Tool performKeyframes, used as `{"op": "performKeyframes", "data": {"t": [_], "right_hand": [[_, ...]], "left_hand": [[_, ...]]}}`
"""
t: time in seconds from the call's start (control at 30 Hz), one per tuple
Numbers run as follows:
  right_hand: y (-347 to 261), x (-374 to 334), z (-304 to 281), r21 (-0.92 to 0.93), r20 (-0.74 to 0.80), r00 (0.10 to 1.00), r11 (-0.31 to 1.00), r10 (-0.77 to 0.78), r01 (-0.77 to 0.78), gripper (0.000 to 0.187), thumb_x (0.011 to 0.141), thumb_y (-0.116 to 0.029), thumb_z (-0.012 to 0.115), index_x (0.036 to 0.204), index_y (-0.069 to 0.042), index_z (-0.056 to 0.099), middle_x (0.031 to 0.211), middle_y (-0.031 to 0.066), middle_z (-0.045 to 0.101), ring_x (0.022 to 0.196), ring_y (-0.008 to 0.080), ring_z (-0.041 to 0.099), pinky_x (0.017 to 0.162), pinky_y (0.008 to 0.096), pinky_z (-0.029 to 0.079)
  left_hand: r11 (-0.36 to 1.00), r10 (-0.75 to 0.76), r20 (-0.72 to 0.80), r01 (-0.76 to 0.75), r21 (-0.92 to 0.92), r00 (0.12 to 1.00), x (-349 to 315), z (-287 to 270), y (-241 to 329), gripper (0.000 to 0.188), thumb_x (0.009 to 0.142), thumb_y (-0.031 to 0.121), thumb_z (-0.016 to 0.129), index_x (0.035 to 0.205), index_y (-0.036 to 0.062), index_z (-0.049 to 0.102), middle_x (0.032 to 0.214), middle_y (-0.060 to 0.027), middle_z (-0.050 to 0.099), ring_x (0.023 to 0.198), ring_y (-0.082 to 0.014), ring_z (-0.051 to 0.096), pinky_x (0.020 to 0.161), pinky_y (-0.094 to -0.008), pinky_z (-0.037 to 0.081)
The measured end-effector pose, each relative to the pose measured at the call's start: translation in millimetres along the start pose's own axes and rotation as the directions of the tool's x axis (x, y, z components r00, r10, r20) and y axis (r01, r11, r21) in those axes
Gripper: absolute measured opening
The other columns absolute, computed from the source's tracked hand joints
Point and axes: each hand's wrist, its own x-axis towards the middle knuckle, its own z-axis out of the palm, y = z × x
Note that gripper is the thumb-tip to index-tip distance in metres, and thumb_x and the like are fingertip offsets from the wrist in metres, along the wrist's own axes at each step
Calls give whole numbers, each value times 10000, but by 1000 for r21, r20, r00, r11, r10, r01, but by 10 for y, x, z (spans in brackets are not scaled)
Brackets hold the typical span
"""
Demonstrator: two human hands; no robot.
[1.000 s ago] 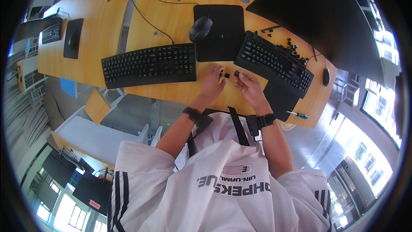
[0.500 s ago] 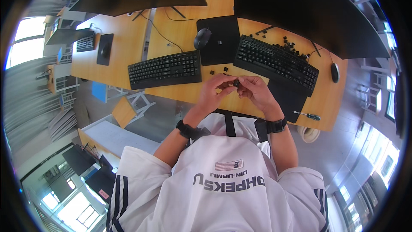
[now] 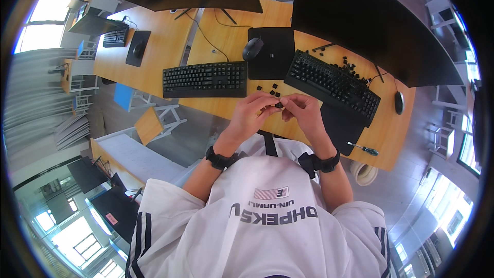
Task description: The person picks up small mechanical keyboard switch components from a desk and assembles them by hand.
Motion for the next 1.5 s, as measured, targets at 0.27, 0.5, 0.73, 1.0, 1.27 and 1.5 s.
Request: {"op": "performKeyframes", "data": {"t": [0.27, 0.5, 0.73, 1.0, 1.27, 1.5], "right_hand": [[27, -24, 135, -70, -234, 962, 990, -138, 125, 197, 899, -9, 666, 1092, 29, 680, 849, 46, 720, 707, 90, 659, 650, 214, 534], [-58, 149, 64, -394, -224, 949, 911, -221, 120, 167, 860, -2, 698, 1026, 9, 693, 858, 77, 722, 701, 120, 681, 627, 226, 525], [-18, 370, -60, -718, -140, 853, 645, -502, 262, 162, 833, -17, 719, 993, -13, 691, 877, 114, 710, 689, 202, 693, 630, 270, 554], [430, 690, -344, -491, -362, 893, 869, -268, 61, 162, 853, 2, 685, 1013, 20, 673, 886, 93, 707, 737, 137, 688, 672, 244, 533], [957, 1469, -881, -423, -520, 829, 905, -203, -44, 123, 870, -61, 699, 977, 1, 695, 825, 84, 698, 691, 147, 652, 649, 292, 519], [1120, 1983, -1200, -518, -548, 826, 829, -134, -210, 154, 879, -160, 717, 971, -38, 721, 841, 96, 712, 722, 230, 676, 664, 361, 536]], "left_hand": [[994, 76, 160, -87, 59, 984, 270, -6, -100, 198, 787, -16, 720, 977, 29, 686, 892, -121, 673, 774, -304, 668, 660, -332, 537], [998, 61, 197, -59, -16, 979, 475, -51, -281, 177, 788, -7, 713, 956, 38, 680, 866, -123, 672, 755, -316, 664, 643, -346, 532], [1000, 1, 244, 6, -30, 970, 639, 114, -603, 156, 790, 48, 713, 938, 48, 662, 853, -105, 668, 714, -306, 648, 629, -355, 518], [847, -412, 339, 492, -201, 846, 718, 570, -985, 177, 831, 18, 722, 1004, 14, 683, 810, -63, 682, 700, -118, 652, 614, -260, 510], [749, -510, 328, 598, -284, 795, 971, 1364, -1931, 185, 838, 33, 711, 1013, -22, 694, 843, -102, 718, 710, -141, 661, 653, -278, 520], [779, -592, 151, 611, -141, 791, 1273, 1696, -2225, 134, 832, 67, 717, 948, 1, 711, 852, -127, 701, 765, -229, 694, 685, -325, 529]]}}
